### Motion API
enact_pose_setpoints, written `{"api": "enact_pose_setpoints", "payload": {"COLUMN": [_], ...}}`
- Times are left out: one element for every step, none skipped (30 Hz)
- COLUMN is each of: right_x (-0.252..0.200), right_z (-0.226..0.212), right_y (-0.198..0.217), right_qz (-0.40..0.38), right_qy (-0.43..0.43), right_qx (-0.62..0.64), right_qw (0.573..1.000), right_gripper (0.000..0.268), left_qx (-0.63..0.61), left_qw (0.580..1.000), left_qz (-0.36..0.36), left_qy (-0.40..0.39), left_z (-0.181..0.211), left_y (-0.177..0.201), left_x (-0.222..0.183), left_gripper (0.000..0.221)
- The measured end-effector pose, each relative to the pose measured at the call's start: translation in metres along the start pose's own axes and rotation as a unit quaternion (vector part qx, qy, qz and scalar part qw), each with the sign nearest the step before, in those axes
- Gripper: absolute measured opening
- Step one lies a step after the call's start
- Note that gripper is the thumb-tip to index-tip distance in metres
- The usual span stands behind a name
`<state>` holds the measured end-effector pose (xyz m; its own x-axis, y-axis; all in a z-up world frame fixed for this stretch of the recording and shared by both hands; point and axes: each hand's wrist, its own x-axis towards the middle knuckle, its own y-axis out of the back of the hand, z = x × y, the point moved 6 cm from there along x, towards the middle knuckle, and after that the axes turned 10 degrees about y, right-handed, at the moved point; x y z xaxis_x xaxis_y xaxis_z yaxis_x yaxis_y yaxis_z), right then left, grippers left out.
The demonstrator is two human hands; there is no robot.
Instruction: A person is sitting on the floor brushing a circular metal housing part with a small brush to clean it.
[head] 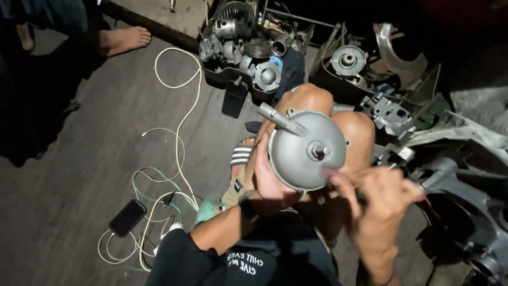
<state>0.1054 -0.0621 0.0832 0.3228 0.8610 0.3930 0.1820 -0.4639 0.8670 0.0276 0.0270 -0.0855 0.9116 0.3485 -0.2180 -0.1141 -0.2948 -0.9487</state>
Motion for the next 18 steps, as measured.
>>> {"api": "enact_pose_setpoints", "payload": {"right_x": [-0.005, -0.010, -0.015, -0.008, -0.002, 0.004, 0.002, 0.001, 0.001, 0.000, 0.000, -0.001, 0.001, 0.004, 0.008, 0.007, 0.006, 0.004], "right_z": [0.003, 0.002, 0.001, 0.003, 0.009, 0.015, 0.009, 0.001, -0.006, -0.001, 0.002, 0.005, 0.007, 0.011, 0.014, 0.006, -0.002, -0.012], "right_y": [-0.008, -0.015, -0.022, -0.015, -0.008, -0.001, -0.002, -0.004, -0.006, -0.008, -0.010, -0.011, -0.009, -0.007, -0.004, -0.005, -0.008, -0.012], "right_qz": [0.001, 0.017, 0.033, 0.033, 0.022, 0.009, 0.007, 0.006, 0.004, 0.004, 0.013, 0.019, 0.017, 0.015, 0.014, 0.015, 0.011, 0.005], "right_qy": [0.004, 0.028, 0.053, 0.053, 0.016, -0.020, -0.018, -0.007, 0.004, 0.003, 0.018, 0.034, 0.032, 0.022, 0.012, 0.014, 0.015, 0.013], "right_qx": [0.001, 0.029, 0.056, 0.057, 0.019, -0.018, -0.018, 0.029, 0.075, 0.075, 0.103, 0.131, 0.132, 0.053, -0.025, -0.025, 0.045, 0.116], "right_qw": [1.000, 0.999, 0.996, 0.996, 0.999, 1.000, 1.000, 1.000, 0.997, 0.997, 0.994, 0.991, 0.991, 0.998, 1.000, 0.999, 0.999, 0.993], "right_gripper": [0.017, 0.017, 0.019, 0.019, 0.018, 0.017, 0.017, 0.013, 0.008, 0.008, 0.012, 0.015, 0.015, 0.016, 0.020, 0.020, 0.018, 0.020], "left_qx": [0.000, 0.013, 0.025, 0.026, 0.018, 0.008, 0.006, 0.026, 0.045, 0.046, 0.049, 0.051, 0.050, 0.045, 0.041, 0.041, 0.046, 0.051], "left_qw": [1.000, 1.000, 0.999, 0.999, 1.000, 1.000, 1.000, 1.000, 0.998, 0.998, 0.998, 0.998, 0.998, 0.998, 0.998, 0.998, 0.998, 0.997], "left_qz": [-0.003, 0.011, 0.024, 0.025, 0.004, -0.017, -0.017, 0.000, 0.016, 0.017, 0.016, 0.017, 0.018, 0.026, 0.033, 0.031, 0.027, 0.025], "left_qy": [-0.004, -0.010, -0.017, -0.018, 0.001, 0.018, 0.016, -0.014, -0.044, -0.043, -0.029, -0.015, -0.014, -0.018, -0.022, -0.023, -0.037, -0.048], "left_z": [-0.001, -0.001, -0.001, 0.001, 0.001, 0.001, -0.001, 0.002, 0.005, 0.007, 0.007, 0.006, 0.004, 0.004, 0.005, 0.004, 0.005, 0.006], "left_y": [-0.005, -0.007, -0.009, -0.007, -0.008, -0.009, -0.002, 0.005, 0.011, 0.013, 0.014, 0.015, 0.004, -0.006, -0.016, -0.017, -0.019, -0.019], "left_x": [0.001, 0.000, 0.000, -0.001, 0.000, 0.000, 0.001, 0.004, 0.007, 0.007, 0.007, 0.006, 0.004, 0.003, 0.002, 0.003, 0.005, 0.004], "left_gripper": [0.070, 0.072, 0.074, 0.074, 0.073, 0.073, 0.073, 0.075, 0.077, 0.077, 0.077, 0.077, 0.077, 0.074, 0.070, 0.070, 0.069, 0.067]}}
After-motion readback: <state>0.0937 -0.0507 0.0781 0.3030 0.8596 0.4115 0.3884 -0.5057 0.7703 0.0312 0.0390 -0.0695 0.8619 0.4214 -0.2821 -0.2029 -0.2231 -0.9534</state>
